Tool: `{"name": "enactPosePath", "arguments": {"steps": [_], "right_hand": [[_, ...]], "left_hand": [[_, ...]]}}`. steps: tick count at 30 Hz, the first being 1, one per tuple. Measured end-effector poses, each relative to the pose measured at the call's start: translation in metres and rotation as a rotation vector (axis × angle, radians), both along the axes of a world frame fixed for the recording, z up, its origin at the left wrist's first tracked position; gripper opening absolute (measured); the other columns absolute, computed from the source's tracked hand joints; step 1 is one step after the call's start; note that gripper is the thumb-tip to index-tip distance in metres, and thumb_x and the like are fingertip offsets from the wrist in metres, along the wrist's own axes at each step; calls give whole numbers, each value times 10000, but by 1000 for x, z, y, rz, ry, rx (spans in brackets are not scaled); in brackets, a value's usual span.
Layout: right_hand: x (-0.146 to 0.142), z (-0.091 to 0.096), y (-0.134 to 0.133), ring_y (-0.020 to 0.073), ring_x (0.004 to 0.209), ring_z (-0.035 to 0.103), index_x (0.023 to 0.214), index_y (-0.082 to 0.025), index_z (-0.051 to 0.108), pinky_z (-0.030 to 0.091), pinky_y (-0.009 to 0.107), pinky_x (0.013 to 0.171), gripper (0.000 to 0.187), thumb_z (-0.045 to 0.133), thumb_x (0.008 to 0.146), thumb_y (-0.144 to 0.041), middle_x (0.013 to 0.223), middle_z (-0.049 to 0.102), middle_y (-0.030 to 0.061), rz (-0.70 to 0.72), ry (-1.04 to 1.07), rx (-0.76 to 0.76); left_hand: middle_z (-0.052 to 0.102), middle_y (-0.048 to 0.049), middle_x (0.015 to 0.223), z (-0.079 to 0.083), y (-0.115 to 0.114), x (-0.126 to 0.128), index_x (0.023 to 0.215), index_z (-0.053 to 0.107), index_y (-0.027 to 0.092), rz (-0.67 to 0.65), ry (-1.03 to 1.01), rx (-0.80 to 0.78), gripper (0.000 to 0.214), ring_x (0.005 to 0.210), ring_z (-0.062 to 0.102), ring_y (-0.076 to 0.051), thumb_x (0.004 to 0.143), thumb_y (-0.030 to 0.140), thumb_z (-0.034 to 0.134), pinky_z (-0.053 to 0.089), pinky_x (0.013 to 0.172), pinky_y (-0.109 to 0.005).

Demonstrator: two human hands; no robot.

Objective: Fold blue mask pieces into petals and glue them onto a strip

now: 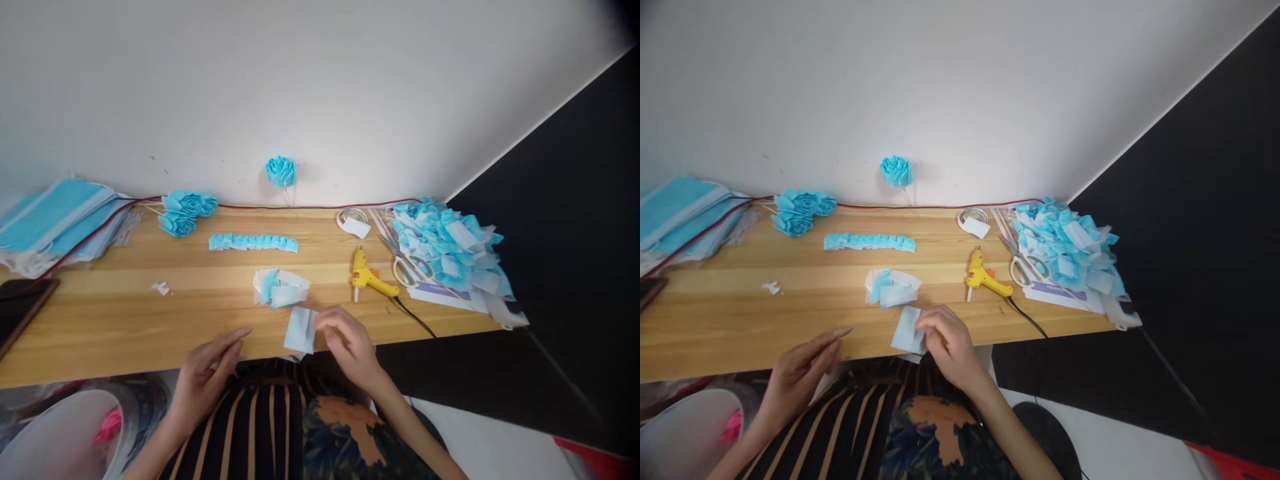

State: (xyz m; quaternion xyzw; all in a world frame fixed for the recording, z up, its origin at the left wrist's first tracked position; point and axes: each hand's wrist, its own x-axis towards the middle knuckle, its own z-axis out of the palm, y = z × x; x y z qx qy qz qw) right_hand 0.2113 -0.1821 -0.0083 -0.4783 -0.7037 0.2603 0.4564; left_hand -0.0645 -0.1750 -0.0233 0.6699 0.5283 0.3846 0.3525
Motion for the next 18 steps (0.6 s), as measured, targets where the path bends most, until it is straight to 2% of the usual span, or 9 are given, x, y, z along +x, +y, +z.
{"name": "enactPosePath", "arguments": {"steps": [3, 6, 9, 13, 14, 16, 17, 18], "right_hand": [[-3, -3, 4, 173, 709, 616, 721, -233, 568, 495, 312, 663, 301, 394, 945, -132, 714, 628, 22, 59, 29, 10], [-1, -5, 8, 173, 678, 586, 767, -235, 562, 465, 306, 640, 279, 375, 949, -137, 706, 610, 20, 62, -85, 32], [21, 0, 26, 178, 650, 596, 863, -238, 605, 452, 304, 627, 205, 427, 936, -167, 729, 653, 21, -61, -268, 70], [84, 17, 84, 194, 590, 597, 1008, -229, 663, 436, 310, 610, 226, 445, 954, -251, 697, 675, 19, -513, -432, 10], [102, 20, 102, 203, 608, 608, 1077, -217, 664, 445, 317, 633, 260, 438, 951, -245, 713, 689, 29, -587, -482, 8], [134, 23, 138, 232, 671, 641, 1186, -176, 644, 465, 340, 683, 333, 419, 942, -209, 749, 719, 61, -676, -609, -23], [147, 22, 154, 249, 728, 662, 1208, -145, 636, 478, 352, 711, 356, 415, 931, -183, 787, 739, 88, -667, -689, -56], [157, 19, 168, 262, 839, 681, 1226, -119, 630, 494, 364, 767, 367, 436, 919, -173, 915, 759, 130, -584, -786, -73]], "left_hand": [[794, -29, 798, -2, -3, -5, 1053, 804, 231, 27, 8, -18, 284, 620, 721, -157, 899, 348, 597, 596, 612, -229], [807, -50, 895, -8, -5, -9, 1035, 807, 224, 39, 36, -8, 278, 731, 756, -182, 901, 358, 603, 610, 676, -243], [808, -47, 917, -13, -2, -16, 1068, 796, 230, 3, 66, 1, 278, 709, 755, -177, 915, 348, 597, 609, 645, -235], [808, -43, 984, -17, 8, -22, 1090, 787, 250, -13, 96, 44, 275, 830, 775, -206, 921, 336, 588, 627, 725, -263], [807, -43, 1008, -18, 11, -23, 1083, 789, 254, 0, 103, 58, 271, 875, 775, -216, 921, 336, 587, 629, 768, -277], [803, -45, 1039, -19, 17, -24, 1066, 791, 254, 23, 112, 80, 265, 925, 773, -226, 921, 335, 585, 627, 817, -291], [803, -48, 1042, -21, 19, -24, 1056, 792, 249, 30, 114, 90, 261, 930, 774, -228, 921, 331, 585, 627, 822, -290], [804, -51, 1038, -22, 22, -23, 1047, 793, 241, 35, 117, 101, 256, 926, 775, -227, 920, 323, 586, 627, 819, -287]]}}
